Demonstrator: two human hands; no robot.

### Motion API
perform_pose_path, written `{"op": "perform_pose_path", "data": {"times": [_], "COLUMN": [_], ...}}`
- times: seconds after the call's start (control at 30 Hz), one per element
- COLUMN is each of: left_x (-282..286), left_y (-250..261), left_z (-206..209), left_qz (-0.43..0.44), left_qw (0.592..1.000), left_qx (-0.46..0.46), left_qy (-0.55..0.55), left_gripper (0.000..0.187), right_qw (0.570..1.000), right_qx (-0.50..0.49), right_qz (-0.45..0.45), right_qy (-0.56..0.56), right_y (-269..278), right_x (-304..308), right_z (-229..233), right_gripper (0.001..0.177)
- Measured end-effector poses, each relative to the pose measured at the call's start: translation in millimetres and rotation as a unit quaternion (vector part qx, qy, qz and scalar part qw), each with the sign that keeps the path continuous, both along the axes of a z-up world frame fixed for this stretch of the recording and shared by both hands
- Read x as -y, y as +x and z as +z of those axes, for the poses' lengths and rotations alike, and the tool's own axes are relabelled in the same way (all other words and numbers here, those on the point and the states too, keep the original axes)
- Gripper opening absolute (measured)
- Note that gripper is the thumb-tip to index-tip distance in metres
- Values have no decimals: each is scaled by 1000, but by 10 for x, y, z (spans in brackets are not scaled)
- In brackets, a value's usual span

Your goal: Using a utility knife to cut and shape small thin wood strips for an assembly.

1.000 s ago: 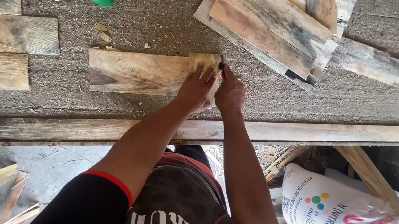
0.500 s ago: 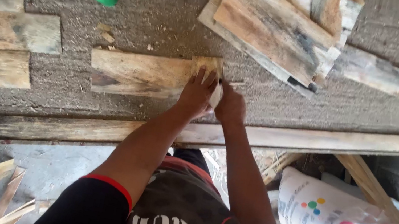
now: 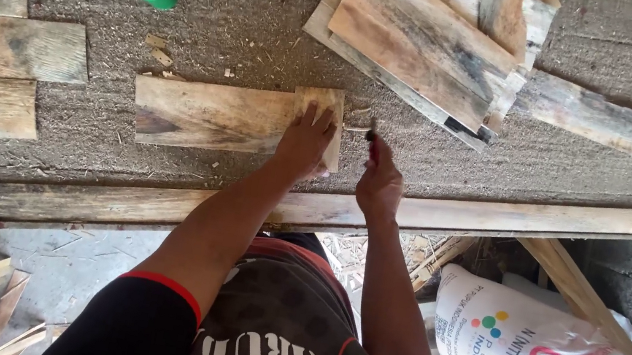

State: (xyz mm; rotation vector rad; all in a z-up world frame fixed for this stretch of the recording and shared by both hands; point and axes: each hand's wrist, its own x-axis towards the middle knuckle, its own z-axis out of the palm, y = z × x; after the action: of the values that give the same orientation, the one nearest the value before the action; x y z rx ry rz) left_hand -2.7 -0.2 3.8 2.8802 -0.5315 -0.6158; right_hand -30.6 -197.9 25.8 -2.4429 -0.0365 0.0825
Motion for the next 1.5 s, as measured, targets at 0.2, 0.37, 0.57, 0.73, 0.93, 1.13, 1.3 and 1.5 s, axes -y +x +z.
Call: {"op": "perform_pose_path", "data": {"times": [0.2, 0.37, 0.57, 0.73, 0.93, 1.13, 1.3, 1.5], "left_x": [-27, -106, -287, -376, -502, -857, -1223, -1437], "left_y": [-6, 128, 281, 320, 280, 143, 76, -103], "left_z": [-165, 305, 406, 357, 297, 113, 146, 125], "left_qz": [-4, -31, -12, 3, 30, 202, 402, 349], "left_qw": [1000, 997, 994, 994, 999, 950, 840, 895], "left_qx": [28, -16, -58, -67, -19, 66, -32, 137], "left_qy": [-3, 64, 95, 82, 34, -230, -363, -242], "left_gripper": [120, 142, 168, 172, 150, 53, 21, 38], "right_qw": [996, 972, 955, 948, 962, 969, 939, 879], "right_qx": [-58, -136, -32, 52, 11, -23, -65, -77], "right_qz": [21, -71, 15, 25, -76, -80, -72, 104], "right_qy": [-57, -180, -293, -314, -263, -234, -331, -460], "right_y": [-100, -37, 97, 350, 1004, 1203, 1289, 1115], "right_x": [140, 272, 546, 639, 795, 640, 786, 445], "right_z": [-165, -87, -235, -425, -796, -411, -477, -300], "right_gripper": [55, 65, 81, 56, 25, 11, 20, 13]}}
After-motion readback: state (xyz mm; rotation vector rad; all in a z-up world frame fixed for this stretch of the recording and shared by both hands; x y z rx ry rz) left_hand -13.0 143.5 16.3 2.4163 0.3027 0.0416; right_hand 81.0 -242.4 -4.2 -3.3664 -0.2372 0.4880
